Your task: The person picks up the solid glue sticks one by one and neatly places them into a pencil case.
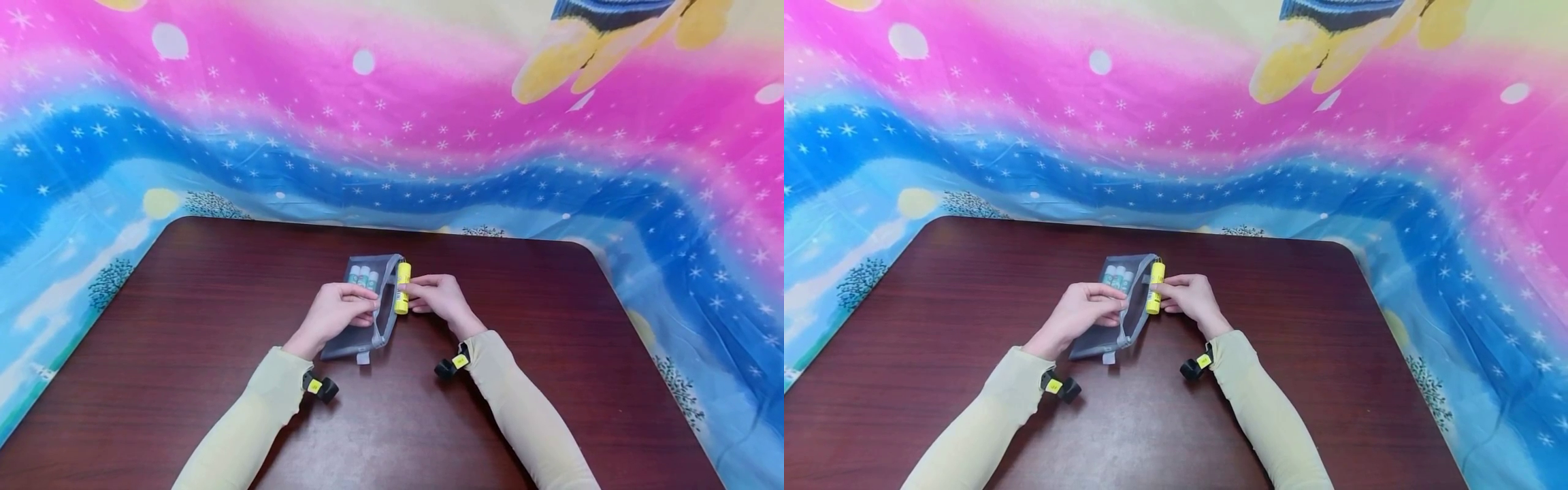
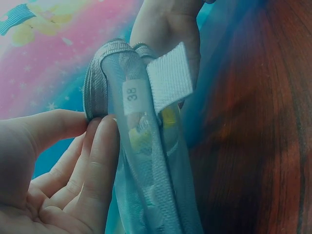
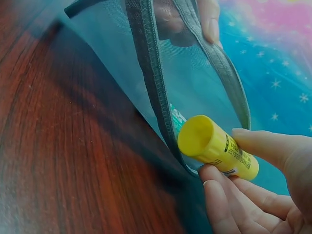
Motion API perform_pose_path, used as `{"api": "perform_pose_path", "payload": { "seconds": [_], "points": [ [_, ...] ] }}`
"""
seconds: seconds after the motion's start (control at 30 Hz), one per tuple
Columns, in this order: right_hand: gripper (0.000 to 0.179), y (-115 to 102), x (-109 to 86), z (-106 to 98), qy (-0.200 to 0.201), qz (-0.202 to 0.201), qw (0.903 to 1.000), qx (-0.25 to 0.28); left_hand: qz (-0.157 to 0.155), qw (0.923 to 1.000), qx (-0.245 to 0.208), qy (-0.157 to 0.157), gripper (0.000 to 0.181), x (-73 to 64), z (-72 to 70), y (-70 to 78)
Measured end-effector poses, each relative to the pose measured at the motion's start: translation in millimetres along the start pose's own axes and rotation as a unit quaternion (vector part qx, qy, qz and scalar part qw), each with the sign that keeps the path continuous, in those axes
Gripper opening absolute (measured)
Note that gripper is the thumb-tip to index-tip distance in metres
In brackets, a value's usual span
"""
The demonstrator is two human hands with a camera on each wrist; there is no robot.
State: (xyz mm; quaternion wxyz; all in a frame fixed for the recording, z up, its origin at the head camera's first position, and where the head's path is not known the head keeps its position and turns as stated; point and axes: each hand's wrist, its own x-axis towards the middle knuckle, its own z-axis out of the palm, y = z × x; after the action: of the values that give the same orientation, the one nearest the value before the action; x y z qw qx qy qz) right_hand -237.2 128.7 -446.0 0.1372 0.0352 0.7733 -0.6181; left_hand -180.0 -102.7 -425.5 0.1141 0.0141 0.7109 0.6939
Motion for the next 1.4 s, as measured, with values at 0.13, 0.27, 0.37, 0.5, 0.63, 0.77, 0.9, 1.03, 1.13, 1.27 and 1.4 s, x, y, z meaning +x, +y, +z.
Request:
{"api": "perform_pose_path", "payload": {
  "seconds": [0.13,0.27,0.37,0.5,0.63,0.77,0.9,1.03,1.13,1.27,1.4],
  "points": [
    [0.045,1.3,1.4,2.3,0.005,0.007,1.0000,0.002,-0.002,1.0000,0.002,0.002,0.020,-0.5,0.0,-0.2],
    [0.045,1.9,1.7,4.7,0.010,0.007,0.9999,-0.005,0.000,1.0000,0.001,0.002,0.020,0.0,0.2,-1.5],
    [0.042,1.9,1.5,6.5,0.012,0.005,0.9999,-0.010,0.001,1.0000,-0.001,0.001,0.020,0.8,0.2,-2.8],
    [0.037,0.4,0.9,8.4,0.004,-0.006,1.0000,0.000,0.000,1.0000,-0.004,0.000,0.020,1.1,0.1,-2.5],
    [0.032,-2.5,-0.4,8.5,-0.002,-0.019,0.9998,0.011,-0.001,1.0000,-0.007,0.000,0.020,1.5,0.1,-2.5],
    [0.034,-4.7,-3.3,6.6,0.001,-0.029,0.9996,0.004,-0.001,0.9999,-0.011,0.004,0.020,1.8,0.3,-3.0],
    [0.040,-4.6,-5.5,2.2,0.004,-0.035,0.9994,-0.004,-0.002,0.9999,-0.011,0.004,0.021,1.8,0.5,-3.6],
    [0.046,-6.0,-8.8,-4.9,0.007,-0.046,0.9989,-0.004,0.002,0.9999,-0.012,0.004,0.024,0.3,0.7,-4.1],
    [0.050,-8.5,-11.8,-11.5,0.011,-0.051,0.9986,-0.002,0.004,0.9999,-0.010,0.004,0.024,-2.5,1.8,-0.8],
    [0.048,-10.4,-15.6,-19.9,0.025,-0.057,0.9980,-0.004,0.005,0.9999,-0.009,0.004,0.024,-2.8,2.0,-0.8],
    [0.045,-11.0,-18.5,-27.9,0.037,-0.069,0.9969,-0.003,0.008,0.9999,-0.007,0.006,0.023,-0.9,1.2,-4.6]
  ]
}}
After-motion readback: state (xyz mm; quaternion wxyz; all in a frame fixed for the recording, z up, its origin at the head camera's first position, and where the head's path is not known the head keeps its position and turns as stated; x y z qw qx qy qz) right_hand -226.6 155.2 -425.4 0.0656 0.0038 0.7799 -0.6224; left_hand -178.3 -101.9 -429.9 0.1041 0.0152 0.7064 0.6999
